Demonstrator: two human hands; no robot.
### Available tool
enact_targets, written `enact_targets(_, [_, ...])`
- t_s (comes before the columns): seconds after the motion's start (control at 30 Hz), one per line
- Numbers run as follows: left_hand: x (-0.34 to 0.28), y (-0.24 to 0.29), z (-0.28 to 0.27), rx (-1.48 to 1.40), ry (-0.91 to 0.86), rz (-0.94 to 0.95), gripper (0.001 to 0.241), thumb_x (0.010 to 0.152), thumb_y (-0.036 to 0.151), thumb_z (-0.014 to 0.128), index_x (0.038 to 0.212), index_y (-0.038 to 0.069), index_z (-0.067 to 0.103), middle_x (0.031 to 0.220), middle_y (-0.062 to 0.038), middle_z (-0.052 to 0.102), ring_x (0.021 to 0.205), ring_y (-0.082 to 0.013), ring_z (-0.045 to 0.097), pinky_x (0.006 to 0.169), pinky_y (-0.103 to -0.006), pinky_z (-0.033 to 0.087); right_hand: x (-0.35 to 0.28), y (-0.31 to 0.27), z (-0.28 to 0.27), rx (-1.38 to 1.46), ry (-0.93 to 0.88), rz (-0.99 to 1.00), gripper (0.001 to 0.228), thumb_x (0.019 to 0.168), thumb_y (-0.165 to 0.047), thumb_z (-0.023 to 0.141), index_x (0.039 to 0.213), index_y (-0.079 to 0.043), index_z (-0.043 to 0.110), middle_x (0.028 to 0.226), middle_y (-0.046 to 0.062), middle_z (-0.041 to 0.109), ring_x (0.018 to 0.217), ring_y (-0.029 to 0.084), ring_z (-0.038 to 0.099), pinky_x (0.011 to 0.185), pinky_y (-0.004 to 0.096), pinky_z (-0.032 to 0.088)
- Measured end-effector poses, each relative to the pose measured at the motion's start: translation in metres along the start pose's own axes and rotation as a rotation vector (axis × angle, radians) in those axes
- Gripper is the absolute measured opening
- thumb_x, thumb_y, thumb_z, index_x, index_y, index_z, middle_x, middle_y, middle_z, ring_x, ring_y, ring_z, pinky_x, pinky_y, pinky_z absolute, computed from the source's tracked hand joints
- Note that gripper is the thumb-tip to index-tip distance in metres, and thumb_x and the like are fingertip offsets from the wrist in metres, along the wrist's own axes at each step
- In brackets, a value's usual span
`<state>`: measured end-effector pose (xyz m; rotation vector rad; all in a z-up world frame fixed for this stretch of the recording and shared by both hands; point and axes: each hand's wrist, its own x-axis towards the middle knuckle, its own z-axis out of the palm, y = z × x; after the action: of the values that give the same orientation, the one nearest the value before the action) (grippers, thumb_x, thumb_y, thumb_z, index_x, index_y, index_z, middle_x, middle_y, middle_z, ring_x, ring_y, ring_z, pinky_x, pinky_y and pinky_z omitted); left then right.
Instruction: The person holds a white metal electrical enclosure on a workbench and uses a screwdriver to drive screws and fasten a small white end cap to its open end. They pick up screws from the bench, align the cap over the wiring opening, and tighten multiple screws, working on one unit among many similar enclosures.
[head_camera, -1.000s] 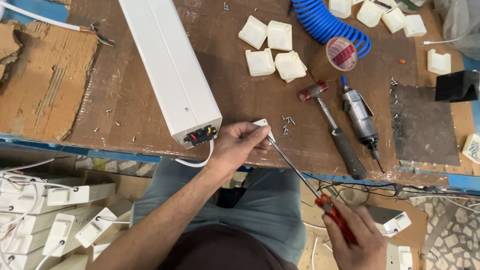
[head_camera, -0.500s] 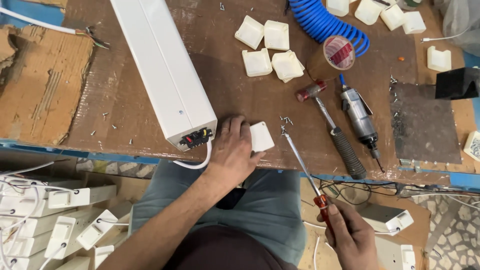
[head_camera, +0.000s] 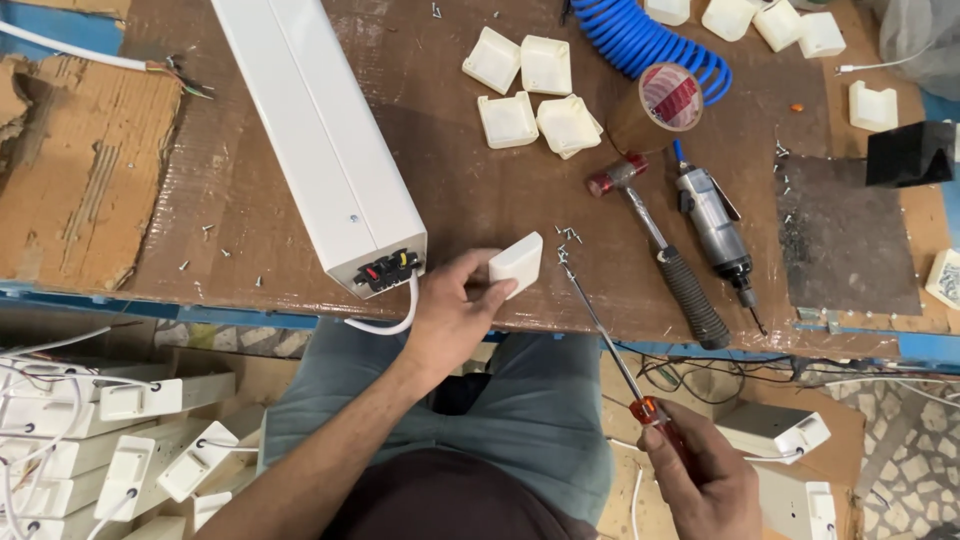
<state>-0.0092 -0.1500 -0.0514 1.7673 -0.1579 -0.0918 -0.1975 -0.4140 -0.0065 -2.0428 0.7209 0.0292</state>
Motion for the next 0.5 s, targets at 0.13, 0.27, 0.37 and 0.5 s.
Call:
enact_targets(0.13, [-0.005,-0.005,0.000,-0.069,-0.008,0.012,0.033,0.093,0.013,0.074,0.124,0.005,0.066,0.103,-0.009,0.076,0.092,-0.0157,0.074,0.081,-0.0303,0.062,-0.005,-0.007,0.002,-0.004,-0.010,-0.129,0.037,0.088,-0.017,0.074,0.122,-0.002,0.073,0.096,0.011,0.081,0.088,0.012,0.073,0.079,0.027,0.058])
enact_targets(0.27, [-0.010,0.003,-0.003,-0.070,-0.017,0.044,0.033,0.094,0.012,0.072,0.125,0.005,0.064,0.105,-0.009,0.074,0.093,-0.0169,0.073,0.080,-0.0301,0.061,-0.007,-0.018,0.004,-0.093,-0.006,-0.027,0.038,0.087,-0.017,0.075,0.122,-0.003,0.074,0.097,0.012,0.082,0.088,0.014,0.073,0.078,0.029,0.058])
enact_targets(0.37, [-0.014,0.006,-0.006,-0.045,-0.024,0.044,0.033,0.094,0.012,0.072,0.125,0.005,0.064,0.106,-0.010,0.073,0.094,-0.0165,0.072,0.080,-0.0302,0.061,-0.004,-0.010,0.004,0.000,-0.016,-0.074,0.037,0.087,-0.018,0.075,0.121,-0.003,0.074,0.098,0.012,0.081,0.090,0.012,0.073,0.080,0.028,0.058])
enact_targets(0.5, [-0.018,0.013,-0.010,-0.011,-0.051,0.035,0.033,0.094,0.012,0.071,0.125,0.006,0.064,0.106,-0.010,0.074,0.090,-0.0168,0.073,0.078,-0.0314,0.060,-0.003,-0.011,0.002,-0.108,-0.007,-0.121,0.038,0.087,-0.019,0.076,0.122,-0.006,0.075,0.096,0.010,0.082,0.086,0.012,0.071,0.078,0.028,0.057])
